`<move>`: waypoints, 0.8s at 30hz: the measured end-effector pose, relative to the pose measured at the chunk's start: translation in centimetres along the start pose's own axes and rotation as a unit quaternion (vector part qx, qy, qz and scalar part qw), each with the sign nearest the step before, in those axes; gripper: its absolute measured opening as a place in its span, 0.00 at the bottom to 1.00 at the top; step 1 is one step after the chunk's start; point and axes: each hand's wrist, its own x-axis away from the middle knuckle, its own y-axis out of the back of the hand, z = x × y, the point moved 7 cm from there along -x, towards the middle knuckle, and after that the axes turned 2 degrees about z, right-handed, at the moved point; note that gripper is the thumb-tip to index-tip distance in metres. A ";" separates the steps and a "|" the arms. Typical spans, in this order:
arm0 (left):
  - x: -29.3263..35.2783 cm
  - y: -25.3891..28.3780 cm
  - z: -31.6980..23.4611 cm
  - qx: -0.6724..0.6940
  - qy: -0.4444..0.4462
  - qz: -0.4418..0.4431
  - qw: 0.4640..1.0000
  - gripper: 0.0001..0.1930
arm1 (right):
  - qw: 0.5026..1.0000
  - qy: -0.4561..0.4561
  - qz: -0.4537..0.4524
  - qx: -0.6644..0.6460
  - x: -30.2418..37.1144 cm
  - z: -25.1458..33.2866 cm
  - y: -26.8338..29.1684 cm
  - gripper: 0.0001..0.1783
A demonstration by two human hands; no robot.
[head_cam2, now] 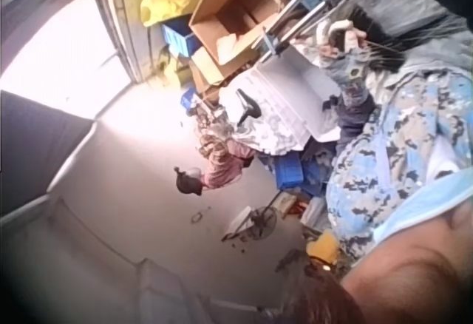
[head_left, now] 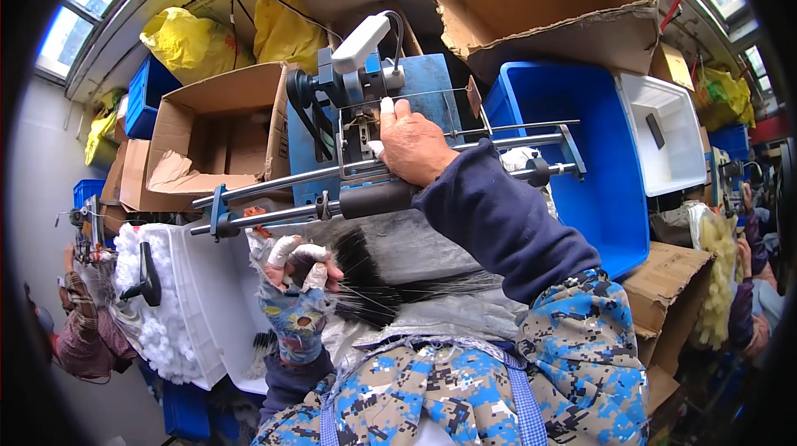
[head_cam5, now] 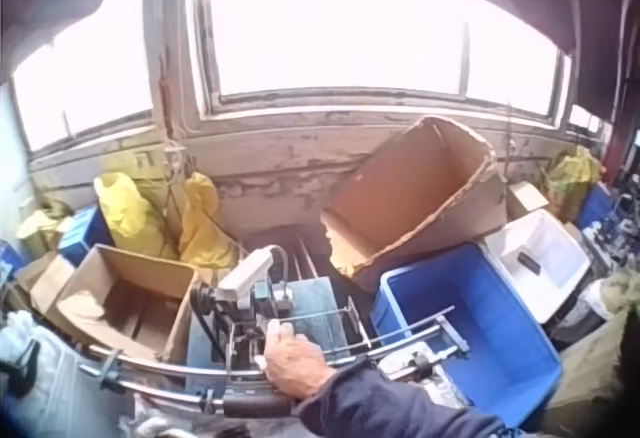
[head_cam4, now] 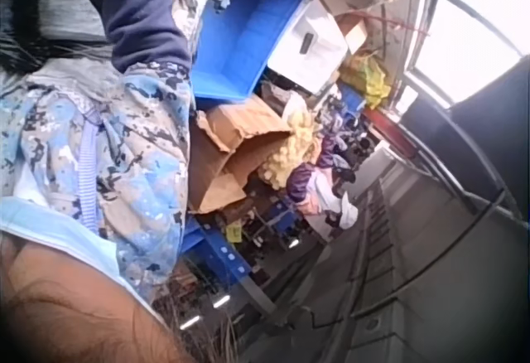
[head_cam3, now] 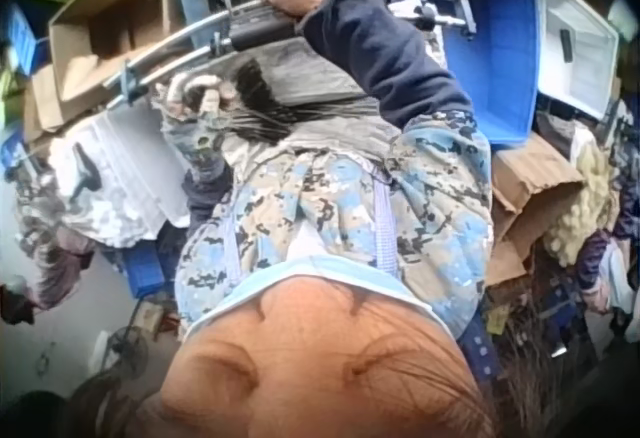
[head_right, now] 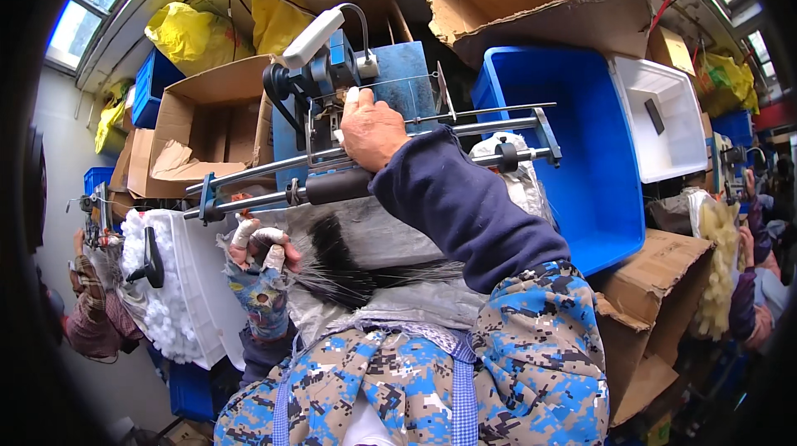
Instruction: The person operates a manual machine in a cluttered workshop, repeatedly feeding a bundle of black bristles into a cutting mechanism. They use their left hand to hold the bristles and their right hand to pull a lever, processing the material in a repetitive cycle.
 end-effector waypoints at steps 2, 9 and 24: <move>-0.1 1.4 0.2 0.002 -0.010 -0.003 1.000 0.21 | 1.000 -0.007 -0.015 -0.015 1.2 -2.0 1.2 0.33; -0.5 1.5 0.9 0.052 0.015 -0.012 0.998 0.17 | 0.980 -0.023 -0.137 0.144 1.8 -5.8 6.0 0.11; -0.9 -0.1 -0.6 0.102 -0.045 0.019 0.994 0.09 | 0.944 0.175 0.077 -0.269 13.4 4.6 5.0 0.24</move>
